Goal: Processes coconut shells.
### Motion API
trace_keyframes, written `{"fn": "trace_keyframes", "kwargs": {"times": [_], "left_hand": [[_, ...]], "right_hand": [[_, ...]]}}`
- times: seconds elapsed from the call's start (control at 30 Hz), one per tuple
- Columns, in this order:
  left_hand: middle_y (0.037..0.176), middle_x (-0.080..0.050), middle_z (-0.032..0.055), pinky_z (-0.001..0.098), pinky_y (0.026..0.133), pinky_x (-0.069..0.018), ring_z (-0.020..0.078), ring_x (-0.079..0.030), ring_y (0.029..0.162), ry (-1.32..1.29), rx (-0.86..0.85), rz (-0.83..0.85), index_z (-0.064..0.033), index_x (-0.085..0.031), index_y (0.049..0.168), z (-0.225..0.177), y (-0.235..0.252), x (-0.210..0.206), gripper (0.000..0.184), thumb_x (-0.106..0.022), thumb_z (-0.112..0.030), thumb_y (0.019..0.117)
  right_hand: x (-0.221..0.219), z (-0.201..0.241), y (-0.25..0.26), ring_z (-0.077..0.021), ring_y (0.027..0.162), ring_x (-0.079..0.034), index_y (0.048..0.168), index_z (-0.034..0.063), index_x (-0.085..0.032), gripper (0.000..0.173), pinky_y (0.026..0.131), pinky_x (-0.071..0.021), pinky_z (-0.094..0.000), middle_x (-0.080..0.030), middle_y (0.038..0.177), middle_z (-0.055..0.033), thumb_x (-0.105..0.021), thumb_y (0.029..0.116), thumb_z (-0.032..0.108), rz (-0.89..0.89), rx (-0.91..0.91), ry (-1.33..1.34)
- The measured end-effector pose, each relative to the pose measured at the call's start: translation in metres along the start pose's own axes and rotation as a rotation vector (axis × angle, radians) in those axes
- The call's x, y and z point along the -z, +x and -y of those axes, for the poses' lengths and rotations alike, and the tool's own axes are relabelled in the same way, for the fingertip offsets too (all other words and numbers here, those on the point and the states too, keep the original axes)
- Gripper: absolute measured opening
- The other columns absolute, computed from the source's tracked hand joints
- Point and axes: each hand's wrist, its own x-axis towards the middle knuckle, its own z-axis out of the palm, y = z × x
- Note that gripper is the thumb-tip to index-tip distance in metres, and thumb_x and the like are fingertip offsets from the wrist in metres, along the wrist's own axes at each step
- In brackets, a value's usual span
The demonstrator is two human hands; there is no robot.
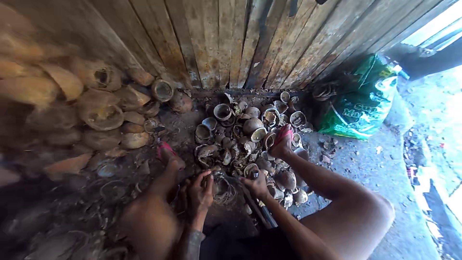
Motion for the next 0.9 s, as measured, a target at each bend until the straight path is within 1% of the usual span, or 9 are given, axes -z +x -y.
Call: {"fn": "trace_keyframes", "kwargs": {"times": [0.07,0.13,0.23,0.4,0.53,0.6,0.67,0.77,0.9], "left_hand": [[0.117,-0.074,0.0083,0.0356,0.100,-0.0535,0.0131,-0.069,0.109,-0.021,0.047,0.030,-0.0043,-0.073,0.119,-0.001,0.011,0.011,0.031,-0.056,-0.023,0.1019],[0.117,-0.073,0.0171,0.0401,0.099,-0.0544,0.0210,-0.070,0.109,-0.036,0.084,-0.076,0.0032,-0.068,0.124,-0.010,0.011,0.015,0.035,-0.053,-0.021,0.1046],[0.133,-0.065,0.0216,0.0425,0.111,-0.0466,0.0268,-0.062,0.126,-0.017,0.126,-0.078,0.0056,-0.062,0.133,-0.030,-0.007,0.008,0.045,-0.049,-0.027,0.1049],[0.131,-0.067,0.0171,0.0441,0.113,-0.0446,0.0263,-0.061,0.127,0.081,-0.046,-0.130,0.0019,-0.065,0.131,-0.007,-0.012,-0.023,0.049,-0.059,-0.032,0.0963],[0.130,-0.067,0.0183,0.0422,0.113,-0.0447,0.0252,-0.061,0.126,0.028,-0.076,-0.134,0.0043,-0.065,0.130,-0.002,-0.010,-0.024,0.047,-0.059,-0.028,0.0957],[0.129,-0.069,0.0164,0.0448,0.113,-0.0429,0.0246,-0.062,0.125,0.020,-0.066,-0.097,0.0021,-0.066,0.130,-0.001,-0.003,-0.016,0.045,-0.060,-0.027,0.0965],[0.132,-0.068,0.0121,0.0411,0.113,-0.0451,0.0197,-0.061,0.127,-0.010,0.021,0.043,-0.0025,-0.066,0.132,0.001,0.004,0.006,0.041,-0.058,-0.027,0.1000],[0.139,-0.063,0.0153,0.0386,0.114,-0.0458,0.0200,-0.059,0.131,-0.087,0.081,0.160,0.0008,-0.056,0.142,0.007,0.028,0.021,0.048,-0.059,-0.027,0.1023],[0.123,-0.069,0.0197,0.0420,0.101,-0.0532,0.0246,-0.068,0.114,0.095,0.113,-0.133,0.0042,-0.062,0.133,-0.006,0.008,0.012,0.042,-0.048,-0.027,0.1074]], "right_hand": [[-0.008,0.022,-0.022,-0.0075,0.056,-0.054,0.088,0.0059,-0.058,0.038,0.055,-0.0514,-0.0266,-0.057,0.068,0.0010,-0.090,0.0684,0.016,-0.063,-0.049,-0.001],[-0.023,0.040,-0.059,-0.0112,0.056,-0.054,0.095,0.0000,-0.060,0.037,0.054,-0.0515,-0.0303,-0.058,0.070,-0.0035,-0.088,0.0722,0.008,-0.188,-0.163,0.048],[-0.049,0.056,-0.098,-0.0102,0.051,-0.051,0.094,0.0008,-0.055,0.029,0.047,-0.0483,-0.0268,-0.056,0.070,-0.0044,-0.080,0.0796,-0.002,-0.353,-0.291,0.236],[-0.042,0.049,-0.071,-0.0144,0.045,-0.046,0.093,0.0009,-0.054,0.032,0.040,-0.0440,-0.0308,-0.053,0.066,-0.0076,-0.083,0.0802,0.002,-0.378,-0.486,0.284],[-0.019,-0.016,-0.008,-0.0115,0.059,-0.057,0.094,0.0044,-0.058,0.038,0.056,-0.0529,-0.0310,-0.058,0.071,-0.0023,-0.087,0.0713,0.016,-0.096,-0.243,0.113],[-0.014,-0.012,0.023,-0.0090,0.063,-0.059,0.096,0.0047,-0.058,0.042,0.061,-0.0552,-0.0294,-0.060,0.074,0.0001,-0.088,0.0691,0.019,0.028,-0.111,0.016],[-0.011,0.010,0.023,-0.0070,0.059,-0.057,0.096,0.0054,-0.059,0.043,0.056,-0.0533,-0.0257,-0.060,0.072,0.0014,-0.090,0.0690,0.018,0.108,-0.059,-0.049],[-0.016,0.053,-0.005,-0.0068,0.059,-0.058,0.095,0.0046,-0.062,0.039,0.057,-0.0527,-0.0246,-0.062,0.073,0.0008,-0.090,0.0693,0.014,0.051,-0.027,-0.109],[-0.032,0.062,-0.069,-0.0131,0.052,-0.057,0.093,0.0011,-0.061,0.028,0.048,-0.0518,-0.0297,-0.061,0.071,-0.0055,-0.083,0.0750,0.005,-0.158,-0.140,0.046]]}}
